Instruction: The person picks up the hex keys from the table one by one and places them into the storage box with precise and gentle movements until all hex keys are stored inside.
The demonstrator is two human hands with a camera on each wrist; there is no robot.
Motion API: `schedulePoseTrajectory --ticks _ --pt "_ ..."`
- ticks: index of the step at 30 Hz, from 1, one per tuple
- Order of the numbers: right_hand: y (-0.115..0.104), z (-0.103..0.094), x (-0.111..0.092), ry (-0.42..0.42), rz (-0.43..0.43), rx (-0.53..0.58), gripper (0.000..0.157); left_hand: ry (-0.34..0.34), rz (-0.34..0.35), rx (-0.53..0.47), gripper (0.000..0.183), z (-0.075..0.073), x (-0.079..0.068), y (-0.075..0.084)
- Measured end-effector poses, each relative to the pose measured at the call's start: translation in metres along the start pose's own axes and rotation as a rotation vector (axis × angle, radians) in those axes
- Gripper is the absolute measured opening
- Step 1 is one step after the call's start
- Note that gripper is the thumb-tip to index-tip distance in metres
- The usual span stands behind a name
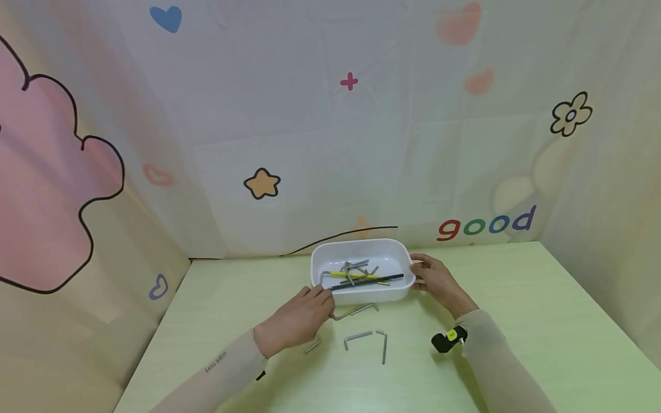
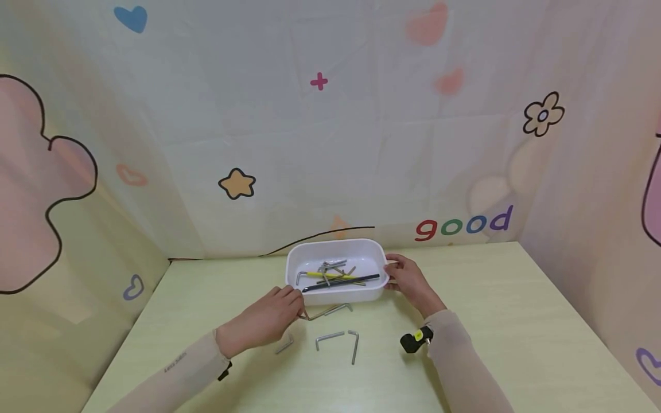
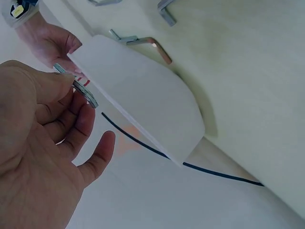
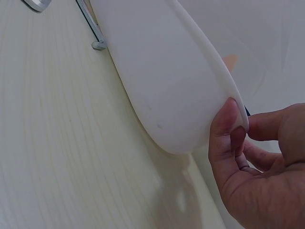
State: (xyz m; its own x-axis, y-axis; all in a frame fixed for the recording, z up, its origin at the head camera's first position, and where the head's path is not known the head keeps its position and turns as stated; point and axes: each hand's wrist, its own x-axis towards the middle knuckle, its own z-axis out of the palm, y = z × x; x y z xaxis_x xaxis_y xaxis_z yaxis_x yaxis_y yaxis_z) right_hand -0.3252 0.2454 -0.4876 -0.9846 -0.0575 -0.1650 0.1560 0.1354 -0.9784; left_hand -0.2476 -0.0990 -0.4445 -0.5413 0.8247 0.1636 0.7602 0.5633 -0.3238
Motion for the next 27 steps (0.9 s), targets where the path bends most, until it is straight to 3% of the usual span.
schedulePoseTrajectory --ticks 7,19,27 --pt "-0.001 0.001 0.000 0.010 0.013 -0.004 0.044 0.013 0.015 0.038 0.008 -0.008 0.007 -0.006" --pt "-0.003 0.001 -0.001 0.012 0.010 -0.001 0.044 0.056 0.026 0.117 0.008 -0.035 0.025 -0.018" --pt "-0.003 0.000 -0.001 0.015 0.024 -0.005 0.044 0.066 0.011 0.080 0.009 -0.048 0.041 -0.024"
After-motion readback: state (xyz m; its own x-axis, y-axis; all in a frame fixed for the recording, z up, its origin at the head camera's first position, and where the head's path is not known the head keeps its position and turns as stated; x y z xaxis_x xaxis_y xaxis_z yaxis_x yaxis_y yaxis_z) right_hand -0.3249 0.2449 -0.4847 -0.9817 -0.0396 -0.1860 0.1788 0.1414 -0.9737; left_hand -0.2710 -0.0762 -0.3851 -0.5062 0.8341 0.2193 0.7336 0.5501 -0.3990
